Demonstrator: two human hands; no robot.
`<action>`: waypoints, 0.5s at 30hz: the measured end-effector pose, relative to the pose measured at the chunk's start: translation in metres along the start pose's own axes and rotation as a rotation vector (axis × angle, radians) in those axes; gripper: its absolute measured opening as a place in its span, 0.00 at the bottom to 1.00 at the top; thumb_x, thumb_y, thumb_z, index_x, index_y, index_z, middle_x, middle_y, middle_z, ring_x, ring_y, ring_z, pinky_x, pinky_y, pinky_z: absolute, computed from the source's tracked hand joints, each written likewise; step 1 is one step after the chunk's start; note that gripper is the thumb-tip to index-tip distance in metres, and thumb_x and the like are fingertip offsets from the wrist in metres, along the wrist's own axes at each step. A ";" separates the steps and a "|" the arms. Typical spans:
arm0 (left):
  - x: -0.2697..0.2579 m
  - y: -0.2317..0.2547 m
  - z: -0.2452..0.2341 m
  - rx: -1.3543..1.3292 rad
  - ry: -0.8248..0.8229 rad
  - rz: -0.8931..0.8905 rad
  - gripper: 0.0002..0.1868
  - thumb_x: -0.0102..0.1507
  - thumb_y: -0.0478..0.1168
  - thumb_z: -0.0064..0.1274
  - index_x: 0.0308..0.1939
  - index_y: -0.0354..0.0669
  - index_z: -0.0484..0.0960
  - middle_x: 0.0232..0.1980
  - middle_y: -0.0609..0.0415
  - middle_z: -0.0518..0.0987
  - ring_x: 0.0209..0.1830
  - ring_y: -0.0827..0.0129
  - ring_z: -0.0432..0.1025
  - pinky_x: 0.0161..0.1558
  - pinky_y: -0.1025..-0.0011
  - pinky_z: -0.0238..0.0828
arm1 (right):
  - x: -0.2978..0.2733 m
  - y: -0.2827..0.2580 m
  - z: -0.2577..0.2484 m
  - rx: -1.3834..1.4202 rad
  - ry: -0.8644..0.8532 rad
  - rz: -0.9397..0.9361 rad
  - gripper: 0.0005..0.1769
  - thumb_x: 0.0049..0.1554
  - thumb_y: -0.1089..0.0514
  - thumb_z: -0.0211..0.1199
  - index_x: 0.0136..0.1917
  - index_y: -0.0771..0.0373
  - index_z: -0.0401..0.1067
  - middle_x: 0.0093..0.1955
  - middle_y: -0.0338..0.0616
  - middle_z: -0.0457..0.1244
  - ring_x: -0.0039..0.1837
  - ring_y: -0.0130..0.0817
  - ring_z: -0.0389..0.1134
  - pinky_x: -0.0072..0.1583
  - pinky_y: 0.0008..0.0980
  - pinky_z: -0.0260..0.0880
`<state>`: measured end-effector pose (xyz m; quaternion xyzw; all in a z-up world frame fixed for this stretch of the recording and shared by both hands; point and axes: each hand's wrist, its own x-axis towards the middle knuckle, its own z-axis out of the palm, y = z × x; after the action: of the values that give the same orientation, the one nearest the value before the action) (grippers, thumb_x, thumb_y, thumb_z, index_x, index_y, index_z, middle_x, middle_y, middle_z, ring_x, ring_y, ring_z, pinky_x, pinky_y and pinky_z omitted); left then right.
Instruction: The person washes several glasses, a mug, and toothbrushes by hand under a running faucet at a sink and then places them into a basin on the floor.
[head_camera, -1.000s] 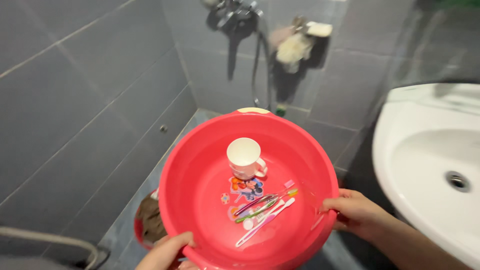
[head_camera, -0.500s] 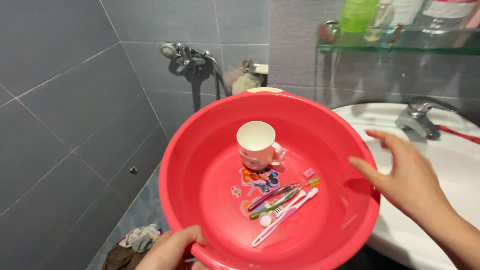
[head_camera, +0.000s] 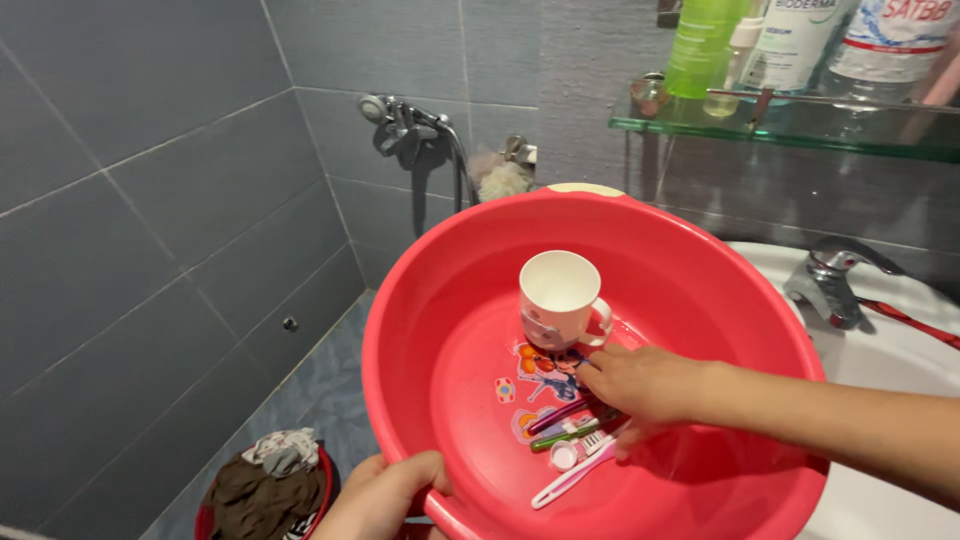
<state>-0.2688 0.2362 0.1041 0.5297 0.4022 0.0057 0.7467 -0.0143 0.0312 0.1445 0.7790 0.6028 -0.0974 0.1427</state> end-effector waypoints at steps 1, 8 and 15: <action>-0.002 -0.001 0.003 -0.001 -0.007 0.015 0.18 0.50 0.37 0.59 0.43 0.36 0.87 0.37 0.50 0.86 0.29 0.62 0.76 0.34 0.66 0.75 | 0.002 0.003 0.008 -0.026 -0.005 0.013 0.52 0.40 0.40 0.82 0.65 0.65 0.58 0.61 0.49 0.59 0.66 0.48 0.61 0.59 0.45 0.70; 0.001 -0.003 0.009 0.011 0.010 0.033 0.18 0.49 0.36 0.58 0.42 0.33 0.87 0.36 0.49 0.86 0.27 0.61 0.77 0.34 0.65 0.76 | 0.016 0.017 0.037 -0.122 0.024 -0.056 0.51 0.37 0.47 0.83 0.65 0.64 0.58 0.61 0.49 0.59 0.66 0.49 0.61 0.59 0.47 0.68; 0.042 -0.018 0.001 -0.041 0.004 0.098 0.16 0.49 0.34 0.61 0.40 0.30 0.86 0.35 0.47 0.86 0.32 0.63 0.80 0.38 0.66 0.79 | 0.025 0.027 0.047 -0.212 0.025 -0.115 0.34 0.45 0.49 0.77 0.60 0.61 0.66 0.59 0.48 0.61 0.64 0.47 0.62 0.59 0.48 0.67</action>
<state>-0.2474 0.2457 0.0645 0.5332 0.3771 0.0514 0.7556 0.0193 0.0322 0.0954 0.7249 0.6551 -0.0316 0.2108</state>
